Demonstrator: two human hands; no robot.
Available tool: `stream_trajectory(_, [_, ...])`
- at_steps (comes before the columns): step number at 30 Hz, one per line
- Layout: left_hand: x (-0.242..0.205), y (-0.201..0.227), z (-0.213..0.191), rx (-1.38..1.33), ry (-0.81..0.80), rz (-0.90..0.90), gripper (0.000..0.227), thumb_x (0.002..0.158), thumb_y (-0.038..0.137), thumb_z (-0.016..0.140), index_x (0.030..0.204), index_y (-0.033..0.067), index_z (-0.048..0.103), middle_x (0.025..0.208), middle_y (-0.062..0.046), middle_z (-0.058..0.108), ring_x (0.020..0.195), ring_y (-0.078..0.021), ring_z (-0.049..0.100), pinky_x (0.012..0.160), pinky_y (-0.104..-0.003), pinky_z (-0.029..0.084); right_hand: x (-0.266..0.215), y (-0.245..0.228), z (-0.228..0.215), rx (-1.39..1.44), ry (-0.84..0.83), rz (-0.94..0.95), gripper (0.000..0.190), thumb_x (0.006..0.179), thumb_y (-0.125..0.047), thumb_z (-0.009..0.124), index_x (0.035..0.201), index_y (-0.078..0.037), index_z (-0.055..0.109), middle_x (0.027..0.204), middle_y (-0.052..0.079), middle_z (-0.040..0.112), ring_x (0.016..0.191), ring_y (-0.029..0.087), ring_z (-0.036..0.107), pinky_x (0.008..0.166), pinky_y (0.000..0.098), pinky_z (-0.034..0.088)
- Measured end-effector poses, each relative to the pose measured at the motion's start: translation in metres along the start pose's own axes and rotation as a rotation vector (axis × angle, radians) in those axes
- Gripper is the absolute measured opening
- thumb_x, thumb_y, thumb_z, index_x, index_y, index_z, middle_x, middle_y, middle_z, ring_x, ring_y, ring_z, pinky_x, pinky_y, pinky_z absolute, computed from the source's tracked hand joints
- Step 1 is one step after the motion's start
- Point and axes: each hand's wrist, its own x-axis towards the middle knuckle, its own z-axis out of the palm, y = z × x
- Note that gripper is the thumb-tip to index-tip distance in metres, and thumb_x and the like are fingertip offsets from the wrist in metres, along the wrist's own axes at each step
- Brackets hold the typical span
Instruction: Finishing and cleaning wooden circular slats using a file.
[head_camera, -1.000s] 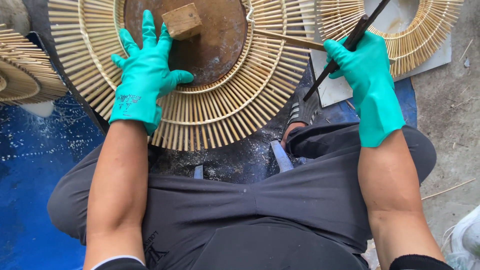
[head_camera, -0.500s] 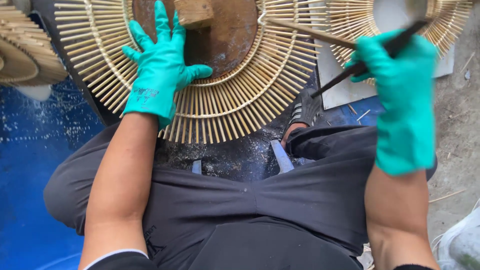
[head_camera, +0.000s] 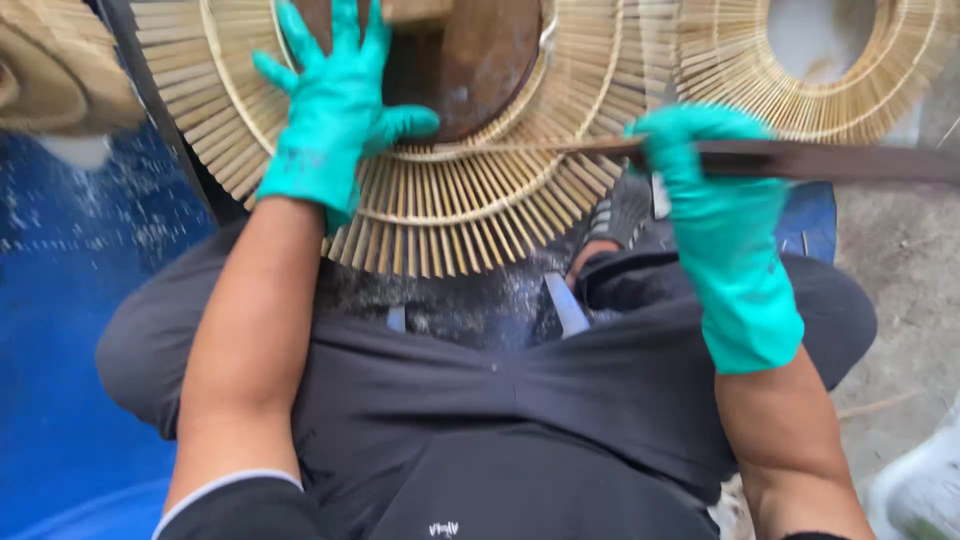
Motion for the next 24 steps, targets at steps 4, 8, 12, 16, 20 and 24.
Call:
stream_trajectory(4, [0.01,0.001,-0.01,-0.02,-0.007,0.002,0.13,0.063,0.069,0.084,0.167,0.0237,0.02,0.172,-0.007,-0.007,0.148,-0.06,-0.014,0.1,-0.093,-0.002,0.001,0.024,-0.022,-0.161,0.013,0.027,0.011,0.106,-0.008,0.074,0.105,0.002,0.072,0.092,0.01,0.072,0.084,0.017,0.071,0.078,0.0287,0.058])
stream_trajectory(8, [0.006,-0.023,-0.003,0.042,-0.04,0.086,0.119,0.068,0.07,0.082,0.166,0.0275,0.028,0.176,-0.004,-0.004,0.154,-0.0543,-0.011,0.108,-0.09,0.001,0.005,0.026,-0.054,0.016,0.087,0.095,0.015,0.111,-0.01,0.073,0.109,0.004,0.071,0.097,0.012,0.075,0.083,0.017,0.074,0.08,0.0285,0.062])
stream_trajectory(12, [0.006,-0.02,0.0,0.134,-0.087,-0.012,0.112,0.075,0.063,0.076,0.169,0.0305,0.026,0.179,-0.008,-0.001,0.156,-0.0559,0.004,0.109,-0.09,0.009,0.029,0.08,-0.1,-0.127,0.255,0.159,0.021,0.106,-0.014,0.079,0.107,0.004,0.069,0.094,0.011,0.074,0.081,0.017,0.075,0.067,0.0298,0.065])
stream_trajectory(16, [-0.007,0.023,-0.019,0.012,-0.197,-0.136,0.126,0.067,0.077,0.074,0.166,0.0279,0.014,0.172,-0.011,-0.006,0.149,-0.0622,0.001,0.107,-0.087,0.01,0.041,0.128,-0.111,-0.353,0.249,0.297,0.028,0.102,-0.019,0.082,0.102,0.005,0.068,0.087,0.012,0.073,0.074,0.018,0.075,0.06,0.0292,0.062])
stream_trajectory(20, [-0.006,0.022,-0.011,0.112,-0.135,-0.111,0.136,0.063,0.081,0.076,0.167,0.0213,0.01,0.171,-0.018,-0.01,0.147,-0.0662,-0.001,0.108,-0.086,0.011,0.043,0.156,-0.094,-0.293,0.192,0.391,0.03,0.099,-0.021,0.083,0.098,0.005,0.067,0.082,0.01,0.07,0.07,0.018,0.072,0.056,0.0307,0.06])
stream_trajectory(24, [-0.002,0.017,-0.014,0.11,-0.129,-0.088,0.139,0.06,0.081,0.077,0.167,0.0206,0.011,0.17,-0.018,-0.01,0.148,-0.0655,-0.001,0.109,-0.085,0.009,0.051,0.168,-0.079,-0.23,0.102,0.388,0.031,0.098,-0.021,0.082,0.098,0.005,0.067,0.082,0.009,0.069,0.07,0.017,0.072,0.057,0.0307,0.06])
